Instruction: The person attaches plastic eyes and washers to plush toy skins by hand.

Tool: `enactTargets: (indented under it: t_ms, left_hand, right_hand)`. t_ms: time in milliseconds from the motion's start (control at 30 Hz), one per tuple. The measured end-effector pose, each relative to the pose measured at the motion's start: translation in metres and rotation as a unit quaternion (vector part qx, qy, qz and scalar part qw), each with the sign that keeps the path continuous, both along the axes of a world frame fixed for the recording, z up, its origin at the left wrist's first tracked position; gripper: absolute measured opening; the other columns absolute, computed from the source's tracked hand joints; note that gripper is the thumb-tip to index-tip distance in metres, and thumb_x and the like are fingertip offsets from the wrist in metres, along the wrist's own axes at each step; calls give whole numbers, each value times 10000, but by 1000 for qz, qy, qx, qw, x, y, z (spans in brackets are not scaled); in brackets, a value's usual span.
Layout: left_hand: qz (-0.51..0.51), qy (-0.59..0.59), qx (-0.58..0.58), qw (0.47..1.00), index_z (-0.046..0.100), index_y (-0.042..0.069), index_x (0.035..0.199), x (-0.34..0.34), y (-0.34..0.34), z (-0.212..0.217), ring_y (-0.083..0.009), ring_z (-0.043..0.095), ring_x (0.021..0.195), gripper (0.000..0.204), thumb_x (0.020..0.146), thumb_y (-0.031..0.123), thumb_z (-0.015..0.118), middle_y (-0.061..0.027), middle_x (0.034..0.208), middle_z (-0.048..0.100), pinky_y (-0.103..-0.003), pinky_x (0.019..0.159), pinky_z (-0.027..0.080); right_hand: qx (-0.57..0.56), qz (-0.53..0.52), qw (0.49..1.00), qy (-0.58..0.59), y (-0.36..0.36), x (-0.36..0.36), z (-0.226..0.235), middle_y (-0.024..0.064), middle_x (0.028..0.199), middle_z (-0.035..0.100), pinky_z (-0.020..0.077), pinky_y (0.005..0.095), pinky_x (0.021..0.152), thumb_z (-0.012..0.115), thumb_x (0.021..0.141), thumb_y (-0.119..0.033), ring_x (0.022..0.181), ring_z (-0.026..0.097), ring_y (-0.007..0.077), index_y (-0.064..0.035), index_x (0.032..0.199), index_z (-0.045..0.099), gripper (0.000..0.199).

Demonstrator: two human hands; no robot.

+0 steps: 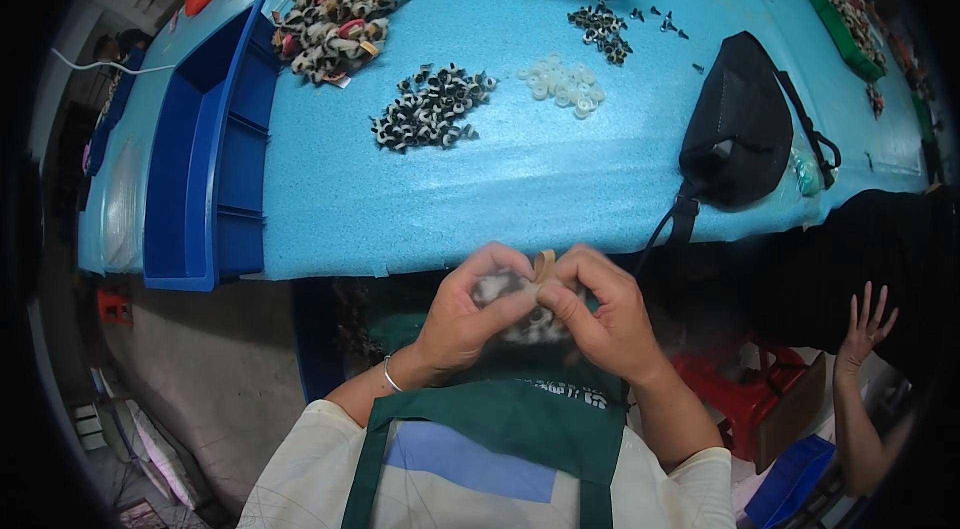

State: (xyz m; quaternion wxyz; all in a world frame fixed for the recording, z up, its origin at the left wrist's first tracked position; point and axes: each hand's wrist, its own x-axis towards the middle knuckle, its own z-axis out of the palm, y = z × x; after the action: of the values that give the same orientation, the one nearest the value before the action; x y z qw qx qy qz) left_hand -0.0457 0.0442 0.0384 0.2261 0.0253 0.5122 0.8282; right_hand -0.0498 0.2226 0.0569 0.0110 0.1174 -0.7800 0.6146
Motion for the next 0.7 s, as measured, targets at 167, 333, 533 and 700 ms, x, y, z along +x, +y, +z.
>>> enactTargets:
  t_ms: [167, 333, 533, 700]
  left_hand:
    - [-122, -77, 109, 983, 519, 26, 1104, 1, -15, -7, -76, 539, 928, 369, 798, 66, 721, -10, 1000, 559, -231, 817, 455]
    - [11, -80, 167, 983, 531, -10, 1159, 10, -25, -9, -89, 548, 957, 375, 814, 9, 676, -18, 1033, 552, -235, 849, 449]
    - [94, -85, 169, 977, 579, -36, 1067, 7, -28, -10, -110, 570, 971, 231, 840, -43, 621, -42, 1034, 566, -243, 860, 468]
    - [90, -132, 181, 970, 565, -27, 1102, 11, -31, -12, -105, 581, 964, 244, 863, -23, 613, -39, 1036, 598, -244, 856, 477]
  right_hand:
    - [-119, 53, 991, -32, -4, -7, -4, 36, 782, 526, 378, 215, 648, 593, 876, -35, 701, 477, 96, 12, 819, 563, 80]
    - [-42, 81, 992, -82, -14, -29, 2, 54, 774, 546, 400, 230, 646, 616, 838, -23, 707, 509, 114, 13, 812, 585, 54]
    - [184, -33, 972, 143, -14, -117, -7, 103, 781, 574, 456, 306, 630, 640, 804, -21, 685, 578, 210, -5, 849, 628, 50]
    - [265, 12, 950, 163, -62, -138, -15, 138, 779, 561, 461, 382, 608, 676, 817, -132, 667, 579, 314, -16, 816, 592, 143]
